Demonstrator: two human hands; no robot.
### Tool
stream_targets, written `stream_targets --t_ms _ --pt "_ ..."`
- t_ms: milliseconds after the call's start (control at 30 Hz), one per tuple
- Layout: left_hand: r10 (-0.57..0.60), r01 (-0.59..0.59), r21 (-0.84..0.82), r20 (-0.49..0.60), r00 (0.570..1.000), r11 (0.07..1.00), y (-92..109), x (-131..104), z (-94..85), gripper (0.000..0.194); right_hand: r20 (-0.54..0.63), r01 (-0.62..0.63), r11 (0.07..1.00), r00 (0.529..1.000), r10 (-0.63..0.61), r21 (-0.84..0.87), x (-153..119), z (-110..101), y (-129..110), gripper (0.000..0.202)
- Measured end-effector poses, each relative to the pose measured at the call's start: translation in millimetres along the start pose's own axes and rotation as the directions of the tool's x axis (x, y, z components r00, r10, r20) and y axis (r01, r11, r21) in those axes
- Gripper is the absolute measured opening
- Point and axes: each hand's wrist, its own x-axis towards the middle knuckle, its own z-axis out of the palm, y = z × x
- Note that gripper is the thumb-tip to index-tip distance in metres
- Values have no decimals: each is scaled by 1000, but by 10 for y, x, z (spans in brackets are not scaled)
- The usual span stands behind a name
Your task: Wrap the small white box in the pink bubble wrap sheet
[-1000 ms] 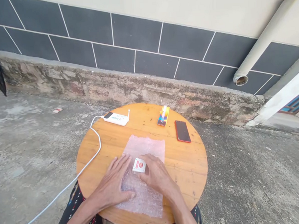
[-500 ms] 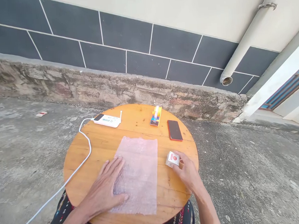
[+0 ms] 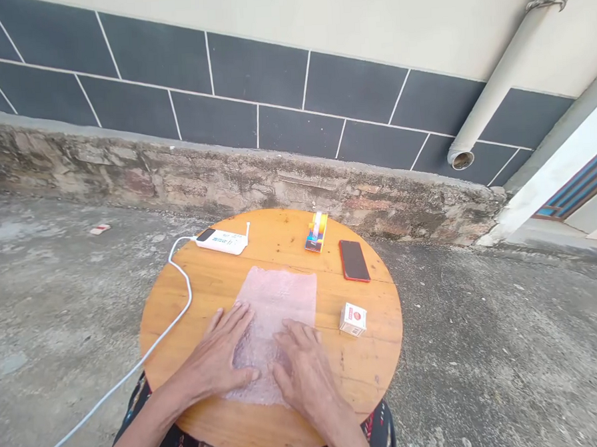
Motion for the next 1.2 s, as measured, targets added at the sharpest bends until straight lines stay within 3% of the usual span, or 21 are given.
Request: stream_targets --t_ms 133,300,567,700,833,933,1100,1200 --pt "-16 16 2 -9 1000 1000 -30 31 -35 99 65 -28 999 997 29 -20 6 34 11 42" --pt "-8 8 -6 -12 1000 1000 -50 19 -9 101 70 -26 997 997 32 -75 -196 -35 152 42" --pt "16 -16 -7 -44 999 1000 -90 31 20 98 -115 -98 981 990 79 -167 -666 -102 513 34" --pt "29 -29 5 -60 998 1000 -92 26 37 96 -181 -67 992 982 48 -104 -611 -79 277 29" --pt "34 -34 -7 -73 997 999 -97 23 40 95 -57 104 995 993 -104 -10 -424 14 -120 30" --pt "37 -39 -18 -76 996 999 -104 18 38 95 -23 165 986 986 -164 26 -406 95 -204 24" --pt "32 -35 -37 -76 997 999 -95 13 35 97 -106 163 986 981 -164 -24 -707 50 139 19" --pt "32 -36 -45 -86 996 998 -84 12 40 95 -180 49 998 982 -56 -40 -858 -79 322 15"
